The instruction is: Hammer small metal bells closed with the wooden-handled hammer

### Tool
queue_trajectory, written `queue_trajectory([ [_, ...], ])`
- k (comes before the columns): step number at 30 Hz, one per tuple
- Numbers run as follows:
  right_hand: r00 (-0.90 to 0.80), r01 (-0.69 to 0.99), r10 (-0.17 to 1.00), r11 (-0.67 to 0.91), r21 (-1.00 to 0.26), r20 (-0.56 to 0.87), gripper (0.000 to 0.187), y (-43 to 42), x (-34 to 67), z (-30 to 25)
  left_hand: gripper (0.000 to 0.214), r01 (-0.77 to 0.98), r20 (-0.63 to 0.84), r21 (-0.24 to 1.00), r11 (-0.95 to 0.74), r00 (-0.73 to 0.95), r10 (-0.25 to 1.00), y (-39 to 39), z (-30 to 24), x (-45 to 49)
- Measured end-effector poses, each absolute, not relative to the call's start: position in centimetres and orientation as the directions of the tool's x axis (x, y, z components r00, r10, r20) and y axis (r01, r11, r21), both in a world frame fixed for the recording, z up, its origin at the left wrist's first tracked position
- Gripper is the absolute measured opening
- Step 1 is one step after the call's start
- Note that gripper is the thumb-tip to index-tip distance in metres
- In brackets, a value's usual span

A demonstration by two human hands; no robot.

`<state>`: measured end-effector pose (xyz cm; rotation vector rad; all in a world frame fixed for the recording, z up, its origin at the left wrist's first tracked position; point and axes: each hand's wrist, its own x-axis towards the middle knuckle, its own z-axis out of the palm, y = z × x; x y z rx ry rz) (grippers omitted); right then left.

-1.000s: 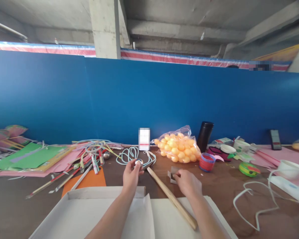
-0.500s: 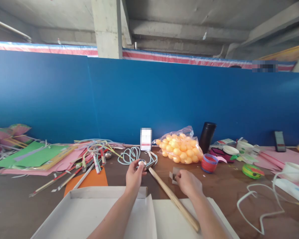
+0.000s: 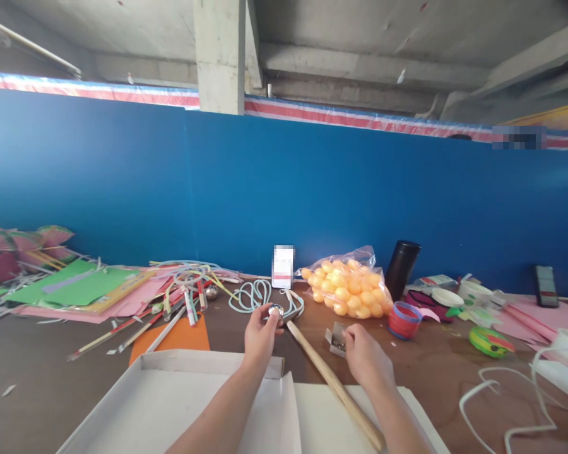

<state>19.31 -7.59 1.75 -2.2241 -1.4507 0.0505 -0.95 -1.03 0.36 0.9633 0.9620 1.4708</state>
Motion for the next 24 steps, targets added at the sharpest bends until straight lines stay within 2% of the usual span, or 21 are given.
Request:
queue_trajectory([
  [3, 0.428, 0.829, 0.857, -0.245, -0.502, 0.288, 0.02, -7.6, 19.1, 1.5, 0.04, -0.328, 0.07, 0.94, -0.097, -0.094, 0.993, -1.0, 0.3, -0.9],
  [7, 0.376, 0.761, 0.826, -0.016, -0.649, 0.42, 0.018, -7.6, 18.2, 1.2, 0.039, -0.336, 0.07, 0.936, -0.101, -0.106, 0.992, -1.1, 0.3, -0.8],
  [13, 0.358, 0.597, 0.843, 0.125, -0.793, 0.402, 0.025, -7.5, 16.1, 0.8, 0.04, -0.35, 0.067, 0.932, -0.092, -0.082, 0.994, -1.4, 0.5, -0.7],
  [17, 0.313, 0.586, 0.885, 0.106, -0.803, 0.345, 0.029, -7.9, 15.4, 1.2, 0.04, -0.33, 0.092, 0.938, -0.101, -0.042, 0.995, -1.7, 0.7, -0.6],
  [21, 0.261, 0.673, 0.855, 0.172, -0.72, 0.448, 0.032, -8.4, 15.0, 2.1, 0.041, -0.358, 0.107, 0.929, -0.097, 0.009, 0.994, -2.4, 1.2, -0.3],
  [24, 0.244, 0.663, 0.851, 0.204, -0.72, 0.465, 0.033, -8.6, 14.8, 2.4, 0.041, -0.385, 0.106, 0.92, -0.072, 0.068, 0.992, -2.8, 1.4, -0.1],
])
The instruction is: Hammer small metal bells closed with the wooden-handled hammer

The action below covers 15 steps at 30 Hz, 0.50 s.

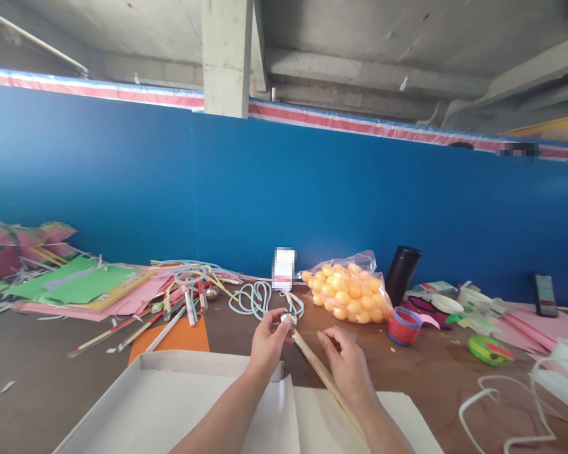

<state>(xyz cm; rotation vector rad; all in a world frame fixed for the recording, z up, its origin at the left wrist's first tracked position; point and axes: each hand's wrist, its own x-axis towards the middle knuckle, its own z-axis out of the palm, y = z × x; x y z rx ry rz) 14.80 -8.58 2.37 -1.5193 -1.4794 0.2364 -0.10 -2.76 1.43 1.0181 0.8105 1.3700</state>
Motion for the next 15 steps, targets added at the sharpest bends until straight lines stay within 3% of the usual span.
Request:
queue_trajectory([
  [4, 0.294, 0.541, 0.876, 0.176, -0.822, 0.381, 0.034, -8.3, 14.9, 2.1, 0.04, -0.471, 0.082, 0.881, 0.044, 0.245, 0.966, -3.2, 1.5, 0.2],
  [8, 0.326, 0.318, 0.905, 0.167, -0.933, 0.273, 0.032, -7.9, 15.1, 1.7, 0.035, -0.53, 0.058, 0.823, 0.204, 0.436, 0.898, -3.7, 1.6, 0.2],
  [15, 0.294, 0.024, 0.933, 0.211, -0.977, 0.208, 0.026, -8.3, 14.7, 2.2, 0.029, -0.515, 0.061, 0.808, 0.286, 0.556, 0.829, -4.0, 1.8, -0.2],
])
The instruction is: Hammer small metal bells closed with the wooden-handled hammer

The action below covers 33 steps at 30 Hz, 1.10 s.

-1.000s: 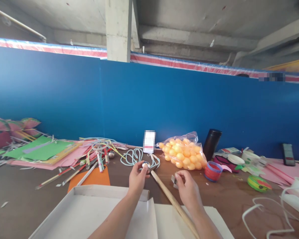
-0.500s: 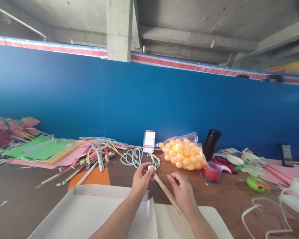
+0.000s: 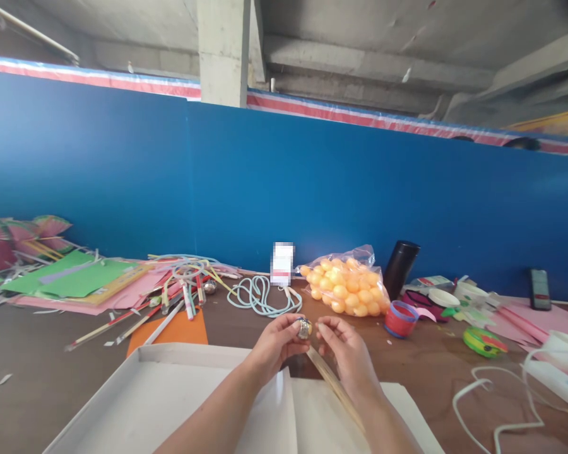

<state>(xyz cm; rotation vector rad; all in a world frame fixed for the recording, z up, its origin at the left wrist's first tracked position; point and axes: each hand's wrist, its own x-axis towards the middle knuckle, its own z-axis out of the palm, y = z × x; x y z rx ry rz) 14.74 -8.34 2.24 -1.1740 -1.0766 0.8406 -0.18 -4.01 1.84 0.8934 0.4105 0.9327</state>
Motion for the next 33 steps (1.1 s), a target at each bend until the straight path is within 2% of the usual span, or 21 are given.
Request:
queue_trajectory([
  [3, 0.26, -0.01, 0.944, 0.213, -0.977, 0.203, 0.022, -8.69, 14.54, 2.73, 0.029, -0.522, 0.064, 0.801, 0.294, 0.562, 0.825, -4.01, 1.89, -0.22],
  [11, 0.2, 0.032, 0.959, 0.201, -0.979, 0.203, 0.023, -9.09, 13.86, 3.38, 0.028, -0.526, 0.046, 0.78, 0.337, 0.587, 0.808, -3.76, 1.7, -0.35],
  [33, 0.119, -0.264, 0.992, 0.07, -0.962, 0.039, 0.015, -8.97, 13.97, 2.92, 0.037, -0.501, 0.138, 0.837, 0.222, 0.585, 0.8, -3.89, 1.25, -0.13],
])
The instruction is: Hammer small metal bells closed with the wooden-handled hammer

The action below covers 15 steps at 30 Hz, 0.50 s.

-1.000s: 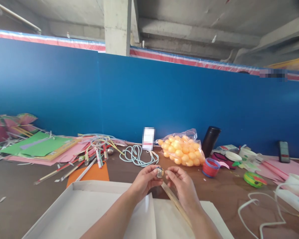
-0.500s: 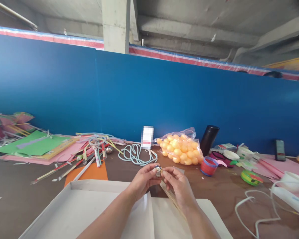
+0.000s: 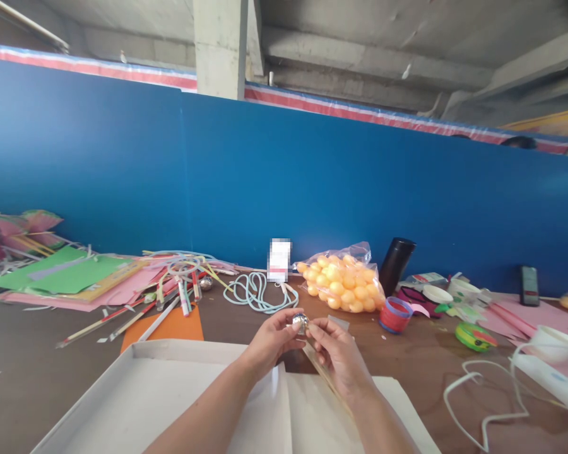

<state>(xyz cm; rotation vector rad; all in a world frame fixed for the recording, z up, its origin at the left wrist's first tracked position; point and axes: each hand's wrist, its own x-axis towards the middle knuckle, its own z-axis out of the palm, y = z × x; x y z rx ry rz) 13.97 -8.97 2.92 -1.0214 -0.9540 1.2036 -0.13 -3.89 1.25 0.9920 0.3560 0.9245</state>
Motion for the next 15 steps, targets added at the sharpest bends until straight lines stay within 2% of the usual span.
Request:
queue_trajectory([
  [15, 0.062, -0.365, 0.998, 0.047, -0.93, 0.026, 0.014, -9.06, 13.94, 2.91, 0.037, -0.497, 0.144, 0.841, 0.212, 0.584, 0.799, -3.88, 1.49, -0.2],
])
